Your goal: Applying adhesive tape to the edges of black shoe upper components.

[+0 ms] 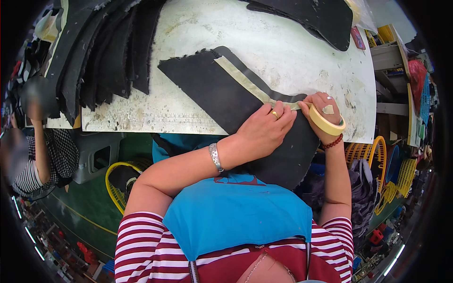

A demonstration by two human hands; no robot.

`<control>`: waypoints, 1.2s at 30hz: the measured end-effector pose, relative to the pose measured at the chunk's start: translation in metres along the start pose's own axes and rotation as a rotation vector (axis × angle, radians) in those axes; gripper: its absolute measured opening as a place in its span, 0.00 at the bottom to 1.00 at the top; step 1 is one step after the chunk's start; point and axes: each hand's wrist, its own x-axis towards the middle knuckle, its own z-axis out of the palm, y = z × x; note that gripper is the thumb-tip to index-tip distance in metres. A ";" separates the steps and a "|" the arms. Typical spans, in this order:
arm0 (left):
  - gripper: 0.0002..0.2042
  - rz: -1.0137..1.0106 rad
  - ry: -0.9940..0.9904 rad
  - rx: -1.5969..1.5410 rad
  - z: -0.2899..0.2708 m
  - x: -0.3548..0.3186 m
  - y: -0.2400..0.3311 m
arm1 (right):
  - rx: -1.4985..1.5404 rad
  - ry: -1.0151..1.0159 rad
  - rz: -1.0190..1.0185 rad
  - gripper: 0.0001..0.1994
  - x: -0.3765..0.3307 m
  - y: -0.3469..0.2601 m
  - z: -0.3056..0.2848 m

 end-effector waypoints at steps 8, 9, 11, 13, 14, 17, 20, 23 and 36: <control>0.13 -0.200 0.050 -0.228 -0.012 0.021 -0.026 | -0.138 0.041 -0.049 0.08 -0.002 -0.006 0.007; 0.11 -0.225 0.036 -0.246 -0.010 0.022 -0.029 | -0.124 0.052 -0.017 0.09 -0.010 -0.004 0.011; 0.10 -0.279 0.214 -0.306 0.000 0.024 -0.025 | -0.089 -0.014 0.086 0.07 -0.017 -0.008 0.019; 0.11 -0.330 0.169 -0.313 0.012 0.031 -0.015 | -0.066 0.085 0.102 0.08 -0.021 -0.017 0.022; 0.11 -0.350 0.174 -0.287 0.017 0.034 -0.013 | -0.027 0.100 0.135 0.08 -0.024 -0.021 0.023; 0.12 -0.420 0.058 -0.318 0.009 0.044 -0.018 | 0.113 0.133 0.161 0.07 -0.026 -0.028 0.024; 0.13 -0.479 -0.132 -0.415 0.003 0.046 -0.023 | 0.192 0.149 0.162 0.06 -0.025 -0.025 0.026; 0.14 -0.486 -0.153 -0.479 0.002 0.041 -0.029 | 0.274 0.146 0.138 0.06 -0.018 -0.026 0.025; 0.13 -0.645 -0.081 -0.844 -0.045 0.036 -0.061 | 0.158 0.377 -0.221 0.13 0.031 -0.048 0.002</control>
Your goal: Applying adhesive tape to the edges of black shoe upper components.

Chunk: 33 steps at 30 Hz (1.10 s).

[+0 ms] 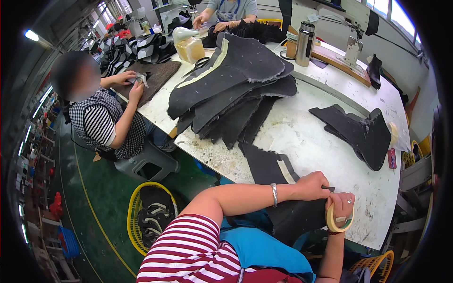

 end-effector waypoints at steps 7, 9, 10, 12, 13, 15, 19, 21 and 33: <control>0.10 -0.167 0.031 -0.398 -0.038 -0.016 0.025 | -0.027 0.101 -0.281 0.15 0.035 -0.007 0.001; 0.11 -0.184 0.057 -0.381 -0.052 -0.019 0.025 | -0.002 0.119 -0.307 0.15 0.039 -0.006 -0.002; 0.11 -0.225 0.130 -0.341 -0.066 -0.021 0.026 | 0.030 0.078 -0.218 0.15 0.037 -0.002 -0.006; 0.11 -0.262 0.193 -0.288 -0.090 -0.022 0.021 | 0.163 0.158 -0.067 0.15 0.027 0.015 -0.005; 0.12 -0.264 0.187 -0.273 -0.103 -0.024 0.014 | 0.159 0.158 -0.065 0.15 0.024 0.019 -0.002; 0.11 -0.105 0.243 0.057 -0.132 -0.030 0.017 | 0.214 0.274 0.071 0.12 0.021 0.020 0.001; 0.12 0.055 0.309 0.151 -0.197 -0.029 0.050 | 0.231 0.170 0.173 0.10 0.008 0.025 0.015; 0.12 0.115 0.337 0.402 -0.234 -0.022 0.067 | 0.209 0.152 0.153 0.09 0.005 0.031 0.025; 0.14 -0.303 0.716 0.898 -0.432 0.064 0.030 | 0.238 0.135 0.459 0.04 -0.018 0.048 0.054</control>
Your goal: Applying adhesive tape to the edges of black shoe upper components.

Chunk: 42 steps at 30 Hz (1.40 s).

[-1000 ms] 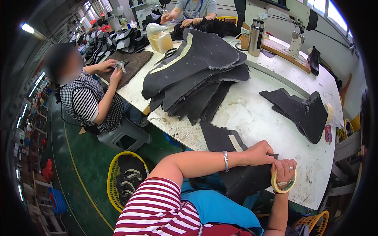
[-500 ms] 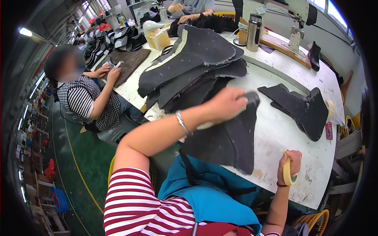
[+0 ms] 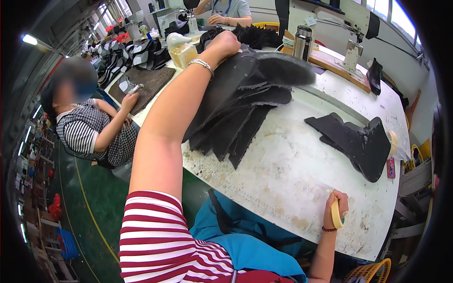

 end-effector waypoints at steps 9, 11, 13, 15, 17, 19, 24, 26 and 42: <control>0.13 0.186 0.260 -0.073 -0.006 0.010 -0.006 | 0.052 -0.039 0.191 0.04 -0.002 0.012 0.003; 0.13 0.138 0.271 0.124 0.003 -0.004 0.002 | 0.052 -0.044 0.192 0.04 -0.003 0.015 0.004; 0.12 0.070 0.277 0.209 0.029 -0.010 -0.013 | 0.060 -0.049 0.185 0.04 -0.002 0.016 0.007; 0.12 -0.019 0.236 0.222 0.063 -0.020 -0.035 | 0.044 -0.053 0.215 0.04 -0.004 0.017 0.006; 0.12 -0.102 0.203 0.233 0.084 -0.028 -0.053 | 0.064 -0.039 0.217 0.03 -0.004 0.016 0.007; 0.13 -0.094 0.227 0.231 0.082 -0.023 -0.060 | 0.082 -0.024 0.225 0.03 -0.005 0.017 0.006; 0.23 0.167 0.492 0.318 0.076 -0.006 -0.050 | -0.013 -0.108 0.143 0.04 -0.005 0.013 0.001; 0.27 0.252 0.512 0.392 0.053 -0.023 -0.030 | 0.008 -0.139 0.076 0.05 0.003 0.003 0.007; 0.27 0.799 -0.290 -0.152 0.276 -0.115 0.243 | 0.030 -0.149 0.045 0.05 0.013 -0.012 0.003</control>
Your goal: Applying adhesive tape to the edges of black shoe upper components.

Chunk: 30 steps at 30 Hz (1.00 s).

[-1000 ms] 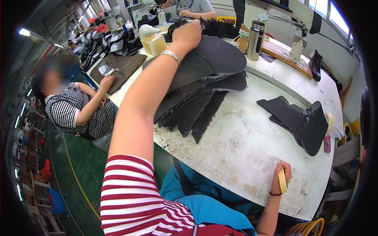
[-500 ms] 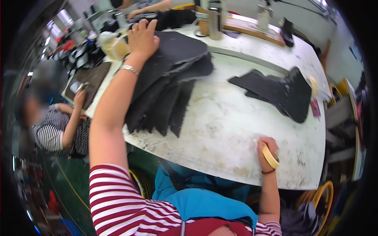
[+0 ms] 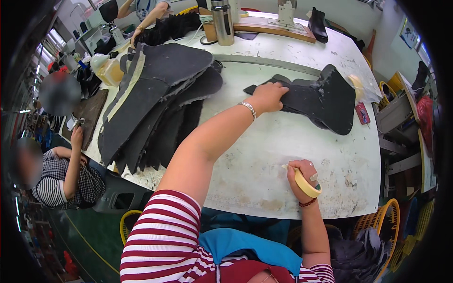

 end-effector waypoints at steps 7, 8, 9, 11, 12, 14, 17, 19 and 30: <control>0.13 0.139 -0.191 0.347 0.006 0.006 -0.005 | -0.014 -0.040 -0.052 0.05 0.003 0.002 -0.002; 0.09 0.128 -0.105 0.334 0.006 0.002 -0.006 | -0.017 -0.040 -0.051 0.05 0.003 0.002 -0.002; 0.05 0.115 -0.018 0.321 0.006 -0.001 -0.008 | -0.016 -0.030 -0.053 0.05 0.003 0.003 -0.003; 0.03 0.126 0.124 0.316 -0.005 -0.003 -0.008 | -0.019 -0.020 -0.049 0.05 0.001 0.005 -0.003; 0.02 0.129 0.266 0.317 -0.016 -0.005 -0.004 | -0.009 0.023 -0.059 0.06 0.000 0.006 -0.002; 0.02 0.152 0.409 0.290 -0.041 -0.009 0.014 | -0.008 0.064 -0.061 0.07 -0.005 0.004 -0.006; 0.03 0.235 0.536 0.238 -0.072 -0.040 0.052 | -0.130 0.139 -0.322 0.13 -0.013 -0.006 -0.020; 0.03 0.350 0.452 0.317 -0.069 -0.081 0.085 | -0.055 0.146 -0.371 0.14 -0.028 -0.028 -0.024; 0.06 0.392 0.091 0.102 -0.015 -0.273 0.159 | 0.419 0.042 0.273 0.06 -0.047 -0.102 -0.059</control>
